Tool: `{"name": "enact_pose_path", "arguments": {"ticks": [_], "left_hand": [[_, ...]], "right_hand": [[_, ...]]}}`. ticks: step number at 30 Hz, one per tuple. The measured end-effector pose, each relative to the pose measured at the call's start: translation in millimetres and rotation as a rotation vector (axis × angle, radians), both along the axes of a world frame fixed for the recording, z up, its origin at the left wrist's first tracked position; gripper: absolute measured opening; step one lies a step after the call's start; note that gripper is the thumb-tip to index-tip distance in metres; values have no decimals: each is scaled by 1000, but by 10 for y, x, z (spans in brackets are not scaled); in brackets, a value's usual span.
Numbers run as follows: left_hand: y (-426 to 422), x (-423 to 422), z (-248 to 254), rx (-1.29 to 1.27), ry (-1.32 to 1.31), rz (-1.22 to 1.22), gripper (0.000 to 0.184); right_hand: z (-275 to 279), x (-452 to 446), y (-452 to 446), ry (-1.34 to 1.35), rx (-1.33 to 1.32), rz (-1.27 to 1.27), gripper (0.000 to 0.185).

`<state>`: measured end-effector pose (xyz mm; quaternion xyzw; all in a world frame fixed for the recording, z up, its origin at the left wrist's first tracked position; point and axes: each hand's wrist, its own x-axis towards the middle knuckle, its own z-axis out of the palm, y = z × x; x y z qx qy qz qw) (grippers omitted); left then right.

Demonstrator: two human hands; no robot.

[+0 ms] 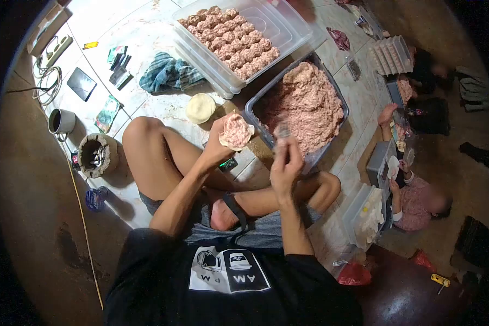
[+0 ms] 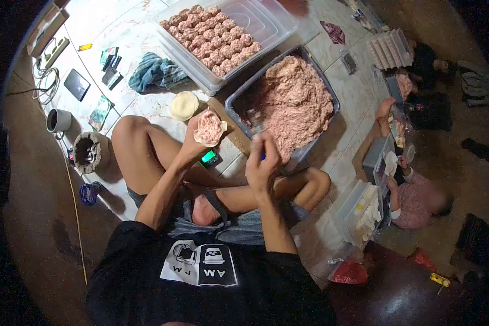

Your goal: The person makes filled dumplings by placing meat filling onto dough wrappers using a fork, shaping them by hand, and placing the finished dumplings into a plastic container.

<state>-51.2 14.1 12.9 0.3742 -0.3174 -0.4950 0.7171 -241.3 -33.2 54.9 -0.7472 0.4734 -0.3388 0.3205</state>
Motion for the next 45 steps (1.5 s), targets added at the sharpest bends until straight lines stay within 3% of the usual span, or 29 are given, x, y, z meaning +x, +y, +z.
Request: {"name": "enact_pose_path", "arguments": {"ticks": [2,5,6,9,12,14,15,16,19,20,23,24,26,28,29,31,32,36,40,43,45], "left_hand": [[-20,-2,-35,-19,-129,54,23],[-30,82,-71,-1,-571,-108,24],[-12,73,-119,44,-584,-137,26],[41,72,-9,69,-563,-129,22],[-11,28,66,150,-94,-44,28],[-71,12,-62,13,-258,23,35],[-73,2,-67,-50,-340,48,38],[-25,-33,-28,-54,-455,25,50],[-33,-31,-47,80,-162,140,53],[-24,30,-51,78,-228,158,60],[-30,43,196,-93,-258,91,56],[-4,51,-14,-60,-368,50,58],[-21,36,-121,-63,-223,118,60],[-17,59,-61,-30,-85,91,57],[-23,69,-35,-45,-205,54,51],[-28,18,6,-75,-430,-20,40],[-27,-24,26,-23,-371,-65,39],[-8,107,93,166,-661,-124,33],[-33,56,81,61,-392,-37,32],[-48,-1,148,-2,-259,-94,37],[-47,-63,129,67,-317,-37,38]], "right_hand": [[-354,-114,121,-203,198,74,16],[-129,-5,147,-204,271,225,16],[19,41,66,-14,67,305,16],[290,37,-68,212,-180,380,14],[491,-52,-75,266,-159,220,11],[411,-64,-2,188,-251,233,10],[375,-27,108,275,-61,270,11],[371,-4,117,279,-93,271,12],[548,47,89,320,-225,209,14],[598,38,111,339,-270,170,15],[549,16,156,354,-339,279,14],[556,-7,139,346,-333,262,14],[561,-8,72,318,-327,232,12],[438,-45,124,178,-122,181,12],[383,-59,140,109,-21,154,12],[328,-39,161,241,-10,237,11],[314,-37,178,305,-2,272,10],[537,-31,40,389,-235,184,7],[641,-158,36,220,19,163,8],[451,-67,211,250,-41,289,7],[353,-40,201,331,-168,241,7]]}}
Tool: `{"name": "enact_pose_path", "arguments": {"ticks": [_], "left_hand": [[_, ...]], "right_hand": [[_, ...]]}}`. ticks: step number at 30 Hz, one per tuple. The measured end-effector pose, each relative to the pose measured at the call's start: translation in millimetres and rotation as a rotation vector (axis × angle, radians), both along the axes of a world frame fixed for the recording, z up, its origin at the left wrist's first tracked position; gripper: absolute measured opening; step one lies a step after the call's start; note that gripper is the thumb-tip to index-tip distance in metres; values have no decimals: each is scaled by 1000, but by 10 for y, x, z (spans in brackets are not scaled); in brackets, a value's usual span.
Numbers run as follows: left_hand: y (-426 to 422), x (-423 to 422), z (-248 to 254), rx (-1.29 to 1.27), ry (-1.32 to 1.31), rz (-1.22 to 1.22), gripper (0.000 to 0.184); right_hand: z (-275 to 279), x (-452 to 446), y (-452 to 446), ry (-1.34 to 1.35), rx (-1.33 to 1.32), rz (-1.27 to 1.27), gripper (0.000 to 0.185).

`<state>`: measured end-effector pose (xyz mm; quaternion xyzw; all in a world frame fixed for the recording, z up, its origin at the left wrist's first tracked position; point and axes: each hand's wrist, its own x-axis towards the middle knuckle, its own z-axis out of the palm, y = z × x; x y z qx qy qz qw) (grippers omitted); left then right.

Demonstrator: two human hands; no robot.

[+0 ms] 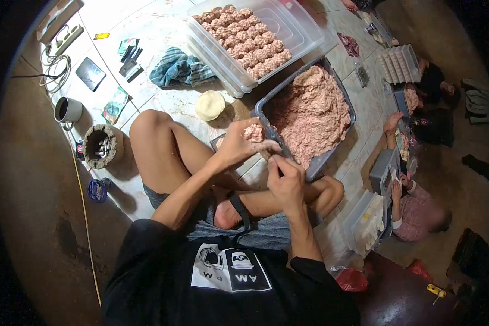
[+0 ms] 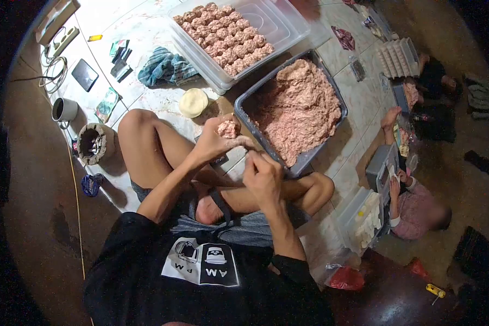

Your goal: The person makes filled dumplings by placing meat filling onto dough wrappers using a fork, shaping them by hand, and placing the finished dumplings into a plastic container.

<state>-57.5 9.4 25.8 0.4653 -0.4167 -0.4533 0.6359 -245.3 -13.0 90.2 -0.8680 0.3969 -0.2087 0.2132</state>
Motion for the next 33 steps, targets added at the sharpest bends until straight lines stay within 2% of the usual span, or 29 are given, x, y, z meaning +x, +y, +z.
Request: {"name": "enact_pose_path", "arguments": {"ticks": [3,6,7,8,10,13,16,17,20,21,23,24,26,28,29,33], "left_hand": [[2,88,-30,49,-30,19,39],[29,139,56,20,195,25,40],[-5,99,-45,-21,201,-33,41],[-59,8,-68,-214,-73,71,43],[-16,-32,-21,60,-64,54,44],[18,85,-118,99,-167,37,43],[17,195,-112,130,9,61,45],[1,163,-86,91,83,-20,38],[-34,92,-151,-121,-237,-40,31],[-3,97,-131,31,-280,-29,23],[5,128,-93,-22,-318,56,21],[50,119,-91,-39,-334,88,20],[45,98,-196,-103,-467,137,22],[36,124,-169,-165,-617,196,29],[79,110,-148,-140,-634,221,38],[81,87,-209,-157,-712,309,41]], "right_hand": [[316,34,-108,-6,-1,-104,6],[380,-70,-119,-106,223,-49,6],[336,-39,-71,-68,141,28,4],[234,4,-3,-32,134,67,4],[127,74,9,48,29,43,7],[555,60,-195,185,8,-35,11],[891,136,-195,129,-38,22,13],[897,163,-130,146,-6,105,17],[560,186,-234,428,19,135,23],[640,200,-202,374,7,81,22],[863,315,-206,260,-23,0,22],[799,321,-175,316,-4,50,22],[570,317,-121,417,22,129,23],[672,329,-150,349,51,47,29],[774,334,-135,345,25,18,29],[723,382,-68,397,131,42,27]]}}
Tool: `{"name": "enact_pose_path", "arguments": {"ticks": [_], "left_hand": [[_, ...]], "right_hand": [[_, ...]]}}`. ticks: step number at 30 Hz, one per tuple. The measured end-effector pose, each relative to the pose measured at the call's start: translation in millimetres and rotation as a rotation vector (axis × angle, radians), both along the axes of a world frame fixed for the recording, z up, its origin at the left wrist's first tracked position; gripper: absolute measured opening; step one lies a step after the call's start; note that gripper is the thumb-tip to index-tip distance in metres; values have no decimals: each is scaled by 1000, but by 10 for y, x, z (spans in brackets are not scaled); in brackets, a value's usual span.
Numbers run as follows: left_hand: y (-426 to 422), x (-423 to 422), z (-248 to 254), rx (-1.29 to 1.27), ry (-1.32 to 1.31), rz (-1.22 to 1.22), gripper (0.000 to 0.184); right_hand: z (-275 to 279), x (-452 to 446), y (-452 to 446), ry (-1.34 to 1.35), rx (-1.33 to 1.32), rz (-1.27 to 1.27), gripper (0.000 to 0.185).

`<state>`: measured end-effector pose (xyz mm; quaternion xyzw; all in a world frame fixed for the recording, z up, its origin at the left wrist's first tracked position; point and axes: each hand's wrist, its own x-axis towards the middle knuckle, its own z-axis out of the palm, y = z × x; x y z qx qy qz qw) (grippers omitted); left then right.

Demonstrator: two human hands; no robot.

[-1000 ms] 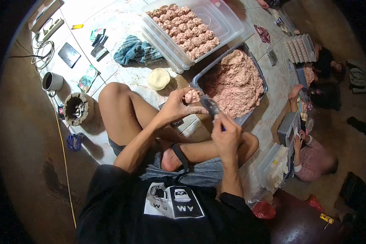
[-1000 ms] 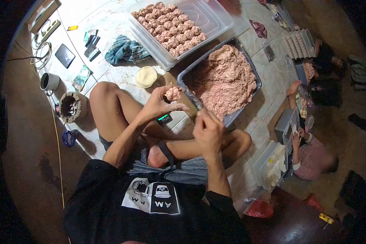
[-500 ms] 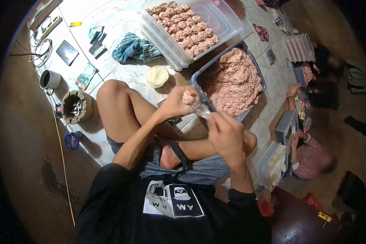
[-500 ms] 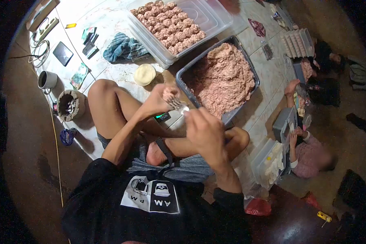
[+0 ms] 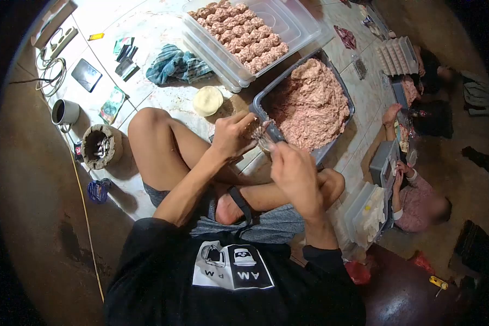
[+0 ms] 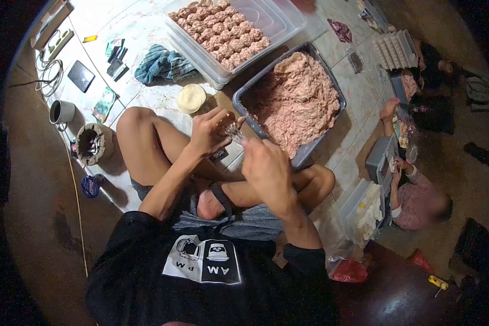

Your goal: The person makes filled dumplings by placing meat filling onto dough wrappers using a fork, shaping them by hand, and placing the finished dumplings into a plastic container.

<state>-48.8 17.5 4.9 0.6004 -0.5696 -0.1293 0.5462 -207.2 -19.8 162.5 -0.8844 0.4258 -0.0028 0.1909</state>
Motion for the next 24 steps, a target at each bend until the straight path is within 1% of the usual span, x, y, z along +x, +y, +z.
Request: {"name": "enact_pose_path", "arguments": {"ticks": [3,4,5,7,8,11,12,14,15,16,17,19,20,23,24], "left_hand": [[-3,-28,-4,-67,-60,110,33],[-41,-46,-44,-87,-89,141,31],[-66,-76,-69,-107,-117,167,30],[-99,-128,-72,45,131,155,35],[-134,-110,-78,117,254,166,39],[-76,54,135,252,616,-83,40],[-62,10,128,226,709,-123,40],[-59,-17,122,215,713,-136,41],[-71,-29,142,206,714,-144,41],[-110,-47,110,252,686,-180,35],[-123,-50,115,239,575,-193,31],[-111,-17,122,217,347,-219,24],[-115,-18,-4,136,303,-206,19],[-84,6,101,326,118,-164,21],[-80,7,108,329,207,-220,25]], "right_hand": [[242,31,-25,-149,-106,-101,24],[181,15,1,-181,-97,-46,21],[116,-36,-2,-140,-92,-6,21],[91,-90,-22,-61,-87,71,21],[202,-152,-59,-50,-115,24,20],[544,-165,-193,-52,-201,-180,21],[580,-151,-206,-48,-195,-196,21],[623,-139,-241,-40,-184,-231,23],[511,-118,-228,-128,-157,-169,23],[285,-83,-172,-214,-127,-108,23],[126,-85,-145,-301,-97,-43,24],[-5,-130,-127,-136,-2,-24,24],[-45,-114,-141,-56,43,-6,24],[-1,-76,-89,-145,-30,0,25],[-103,-81,-86,-57,-65,66,28]]}}
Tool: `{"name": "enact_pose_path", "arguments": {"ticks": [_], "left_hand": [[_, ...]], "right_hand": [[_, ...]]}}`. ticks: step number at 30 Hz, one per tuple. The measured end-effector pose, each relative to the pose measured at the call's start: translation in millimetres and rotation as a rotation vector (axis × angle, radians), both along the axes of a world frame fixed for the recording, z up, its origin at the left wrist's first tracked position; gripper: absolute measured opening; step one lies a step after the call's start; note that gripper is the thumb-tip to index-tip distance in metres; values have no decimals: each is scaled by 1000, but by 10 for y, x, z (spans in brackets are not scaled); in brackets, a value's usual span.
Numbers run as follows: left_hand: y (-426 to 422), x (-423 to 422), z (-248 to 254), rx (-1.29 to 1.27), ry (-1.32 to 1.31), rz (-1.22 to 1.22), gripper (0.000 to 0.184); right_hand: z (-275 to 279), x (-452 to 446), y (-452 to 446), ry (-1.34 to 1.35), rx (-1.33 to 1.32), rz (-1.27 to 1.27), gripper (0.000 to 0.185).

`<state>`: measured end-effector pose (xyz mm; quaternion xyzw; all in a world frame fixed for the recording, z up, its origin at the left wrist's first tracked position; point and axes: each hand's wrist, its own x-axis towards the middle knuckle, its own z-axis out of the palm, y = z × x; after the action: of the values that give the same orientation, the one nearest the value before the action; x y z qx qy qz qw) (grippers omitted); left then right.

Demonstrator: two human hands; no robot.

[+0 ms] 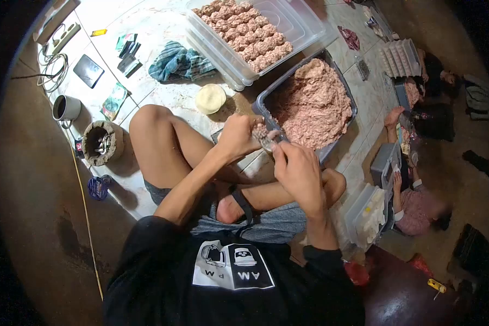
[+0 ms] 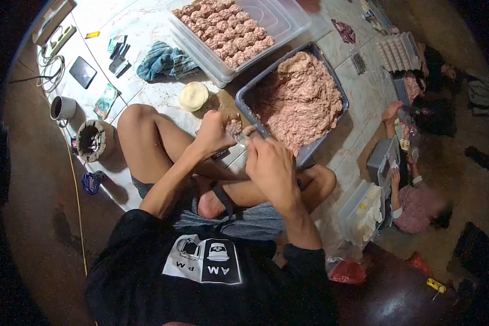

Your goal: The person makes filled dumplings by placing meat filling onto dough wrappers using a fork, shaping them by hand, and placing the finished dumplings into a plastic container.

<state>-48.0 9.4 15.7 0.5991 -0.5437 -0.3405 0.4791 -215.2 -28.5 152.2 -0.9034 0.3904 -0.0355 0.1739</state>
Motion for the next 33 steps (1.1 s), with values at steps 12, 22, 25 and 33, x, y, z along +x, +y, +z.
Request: {"name": "enact_pose_path", "arguments": {"ticks": [12,22,25,33], "left_hand": [[-68,203,-208,-157,406,304,35],[106,536,-16,-282,364,399,37],[1,342,22,-245,266,438,43],[136,584,55,-212,552,532,19]], "right_hand": [[52,19,-427,6,-79,-229,26],[-843,143,-242,-306,-28,176,35],[-1013,423,40,118,198,226,31],[-1476,546,-162,150,141,344,32]]}}
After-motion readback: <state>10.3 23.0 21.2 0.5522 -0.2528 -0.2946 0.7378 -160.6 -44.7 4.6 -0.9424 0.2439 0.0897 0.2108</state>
